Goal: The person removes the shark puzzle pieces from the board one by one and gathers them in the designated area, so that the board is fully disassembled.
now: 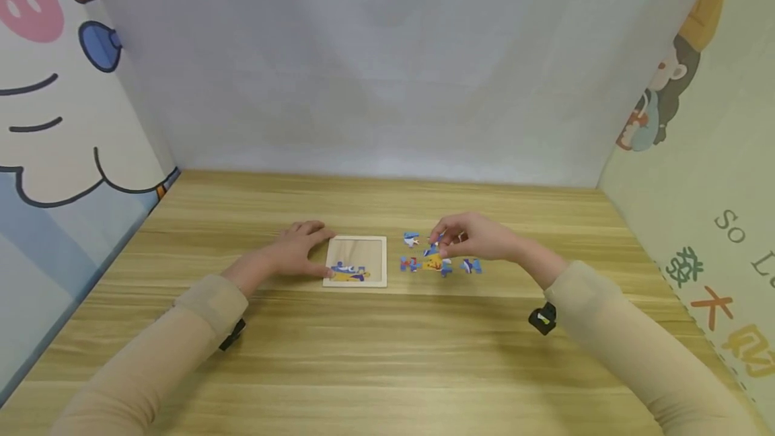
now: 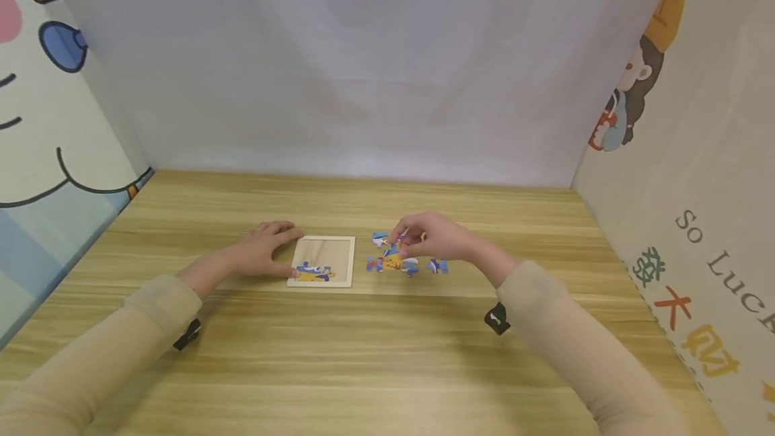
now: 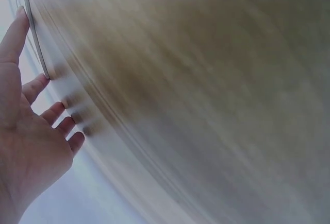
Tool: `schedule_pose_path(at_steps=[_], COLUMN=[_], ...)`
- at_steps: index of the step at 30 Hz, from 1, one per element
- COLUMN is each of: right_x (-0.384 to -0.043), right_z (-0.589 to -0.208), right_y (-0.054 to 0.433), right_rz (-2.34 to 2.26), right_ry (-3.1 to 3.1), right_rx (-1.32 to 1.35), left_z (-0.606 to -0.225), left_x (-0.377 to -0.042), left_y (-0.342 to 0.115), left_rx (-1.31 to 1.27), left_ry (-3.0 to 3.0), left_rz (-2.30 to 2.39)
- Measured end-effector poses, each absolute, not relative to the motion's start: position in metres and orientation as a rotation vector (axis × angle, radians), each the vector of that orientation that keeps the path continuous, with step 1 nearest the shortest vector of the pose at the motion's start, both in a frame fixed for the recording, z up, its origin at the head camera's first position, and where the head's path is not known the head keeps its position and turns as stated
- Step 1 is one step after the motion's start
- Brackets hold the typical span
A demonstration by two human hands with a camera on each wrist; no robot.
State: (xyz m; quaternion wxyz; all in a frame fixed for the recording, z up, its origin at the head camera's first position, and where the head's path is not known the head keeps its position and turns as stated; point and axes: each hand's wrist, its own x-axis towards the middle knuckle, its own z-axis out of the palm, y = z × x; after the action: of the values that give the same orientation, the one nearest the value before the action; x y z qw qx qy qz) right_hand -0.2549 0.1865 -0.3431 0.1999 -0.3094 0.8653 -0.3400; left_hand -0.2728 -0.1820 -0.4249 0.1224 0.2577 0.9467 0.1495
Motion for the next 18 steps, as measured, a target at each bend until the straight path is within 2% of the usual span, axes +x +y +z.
schedule_pose_path(at_steps=[10,18], right_x=[-0.248,-0.239], right_z=[-0.338,-0.35], right_y=[0.217,0.241], right_rz=[-0.939,-0.921], right_ry=[2.435,2.418], right_rx=[-0.876,-0.816], left_z=[-0.421,-0.423], left_x=[-0.273,-0.273], left_y=[-0.178,-0.179], left_rx=[0.836,0.823], left_ry=[2.791,2.762], left_rz=[0.416,0.456])
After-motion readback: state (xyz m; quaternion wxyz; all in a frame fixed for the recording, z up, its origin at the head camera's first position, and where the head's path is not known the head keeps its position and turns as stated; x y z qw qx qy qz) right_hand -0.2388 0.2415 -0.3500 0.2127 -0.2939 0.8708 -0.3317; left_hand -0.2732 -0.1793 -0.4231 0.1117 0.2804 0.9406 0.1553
